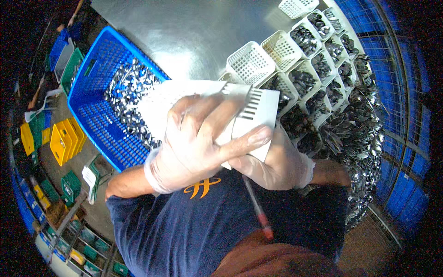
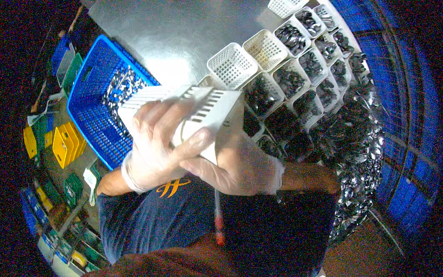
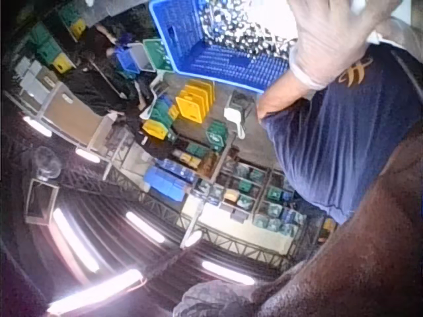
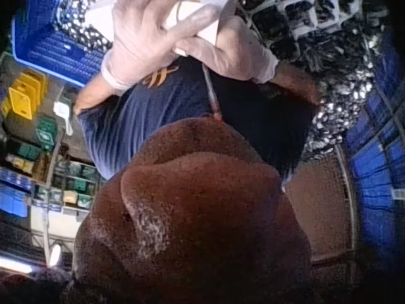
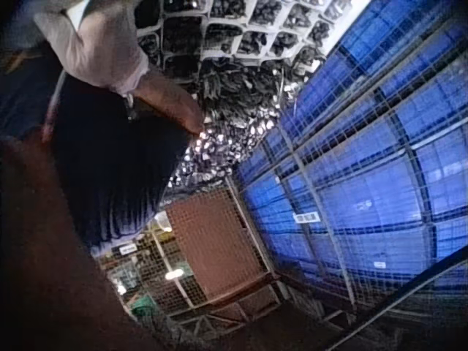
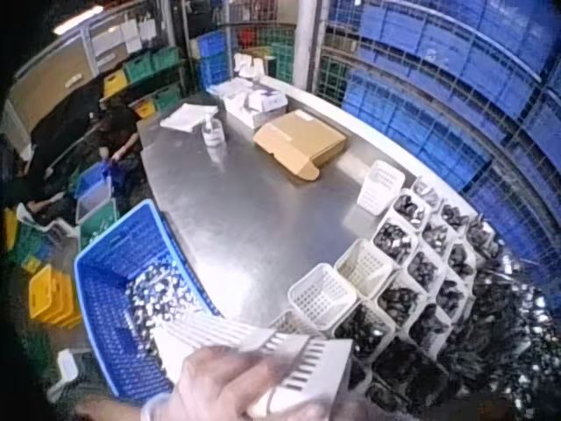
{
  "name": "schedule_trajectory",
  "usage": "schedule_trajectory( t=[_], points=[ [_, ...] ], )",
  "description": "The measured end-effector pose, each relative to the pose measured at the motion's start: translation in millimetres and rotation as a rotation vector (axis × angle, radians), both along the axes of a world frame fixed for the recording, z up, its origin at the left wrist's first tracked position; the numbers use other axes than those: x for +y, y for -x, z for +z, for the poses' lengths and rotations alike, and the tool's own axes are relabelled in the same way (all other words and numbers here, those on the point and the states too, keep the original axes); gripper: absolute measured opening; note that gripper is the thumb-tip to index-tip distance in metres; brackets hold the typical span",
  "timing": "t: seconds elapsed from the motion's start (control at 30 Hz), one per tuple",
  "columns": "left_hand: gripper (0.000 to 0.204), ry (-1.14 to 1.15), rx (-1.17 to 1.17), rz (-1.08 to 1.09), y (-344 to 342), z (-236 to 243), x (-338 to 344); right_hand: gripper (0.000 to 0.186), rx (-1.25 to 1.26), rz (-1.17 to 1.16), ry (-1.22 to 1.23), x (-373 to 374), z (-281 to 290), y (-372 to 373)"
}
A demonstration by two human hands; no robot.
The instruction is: The person sorts metal spoons from a blue basket into small white baskets on a stainless steel table. They repeatedly scoop spoons, align them, and place them into the white baskets, occasionally retrieving more baskets from the floor.
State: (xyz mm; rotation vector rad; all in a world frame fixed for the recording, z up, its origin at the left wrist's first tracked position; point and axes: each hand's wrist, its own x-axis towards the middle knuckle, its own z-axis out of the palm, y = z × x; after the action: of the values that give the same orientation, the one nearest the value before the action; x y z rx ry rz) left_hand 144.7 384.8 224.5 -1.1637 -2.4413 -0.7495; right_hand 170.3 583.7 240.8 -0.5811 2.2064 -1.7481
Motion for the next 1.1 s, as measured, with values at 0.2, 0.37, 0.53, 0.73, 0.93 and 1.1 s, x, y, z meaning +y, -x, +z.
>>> schedule_trajectory(
  t=[0.2, 0.37, 0.53, 0.73, 0.93, 1.1],
  points=[
    [0.073, 0.201, -0.184, -0.033, 7, 11, -20, 0.041, -0.895, -0.209, 0.671, 57, -3, 0],
    [0.110, 0.170, -0.157, 0.436, 12, -11, -73, 0.045, 0.072, -0.216, -0.426, 122, 37, 86],
    [0.123, 0.123, -0.067, 0.310, 53, -15, -54, 0.064, 0.482, -0.236, -1.057, 162, -46, 255],
    [0.123, -0.015, -0.155, 0.432, 49, -21, -59, 0.051, 0.226, 0.048, -1.522, 162, -165, 337],
    [0.127, -0.070, -0.212, 0.468, 43, -25, -60, 0.048, 0.467, -0.348, -1.304, 79, -84, 255],
    [0.112, -0.148, -0.099, 0.277, 44, -17, -21, 0.043, 0.468, 0.049, -0.411, 9, 3, 106]
  ],
)
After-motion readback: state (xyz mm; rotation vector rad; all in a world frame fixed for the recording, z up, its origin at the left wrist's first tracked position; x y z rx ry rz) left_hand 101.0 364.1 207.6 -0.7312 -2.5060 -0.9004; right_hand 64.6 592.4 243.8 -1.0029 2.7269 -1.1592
